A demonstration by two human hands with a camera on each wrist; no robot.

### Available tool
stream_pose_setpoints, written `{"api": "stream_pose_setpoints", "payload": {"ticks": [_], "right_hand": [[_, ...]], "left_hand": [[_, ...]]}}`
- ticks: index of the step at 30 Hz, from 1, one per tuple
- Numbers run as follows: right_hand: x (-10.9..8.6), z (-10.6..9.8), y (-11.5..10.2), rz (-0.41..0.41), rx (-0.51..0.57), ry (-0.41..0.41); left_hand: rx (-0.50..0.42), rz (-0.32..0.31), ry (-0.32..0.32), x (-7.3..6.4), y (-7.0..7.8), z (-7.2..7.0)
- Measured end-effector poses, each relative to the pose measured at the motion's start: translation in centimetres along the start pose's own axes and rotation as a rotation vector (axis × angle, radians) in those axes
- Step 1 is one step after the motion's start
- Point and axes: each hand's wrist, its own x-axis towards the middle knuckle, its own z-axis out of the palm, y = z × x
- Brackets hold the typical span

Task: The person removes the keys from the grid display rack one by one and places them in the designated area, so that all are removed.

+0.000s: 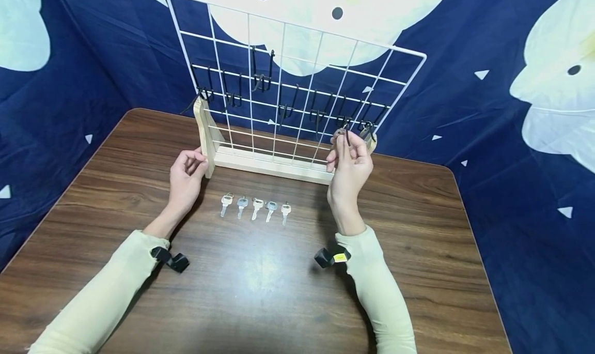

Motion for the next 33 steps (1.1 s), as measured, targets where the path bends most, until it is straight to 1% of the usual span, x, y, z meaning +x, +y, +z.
{"api": "stream_pose_setpoints", "payload": {"ticks": [5,14,19,27,33], "right_hand": [[0.2,-0.3,-0.4,0.017,-0.049,-0.021],[0.1,-0.5,-0.9,0.005,-0.038,-0.050],[0.0,-0.6,-1.0,-0.001,-0.040,-0.045],[-0.3,-0.8,-1.1,-0.050,-0.044,-0.043],[-0.5,-0.9,-1.3,-0.090,-0.048,-0.077]], "left_hand": [[0.003,-0.002,-0.001,0.0,0.0,0.0],[0.000,-0.009,-0.003,0.0,0.0,-0.1],[0.001,-0.002,-0.002,-0.1,0.1,0.0],[0.014,0.000,-0.002,-0.1,0.1,-0.1],[0.008,-0.001,-0.001,-0.1,0.2,-0.1]]}}
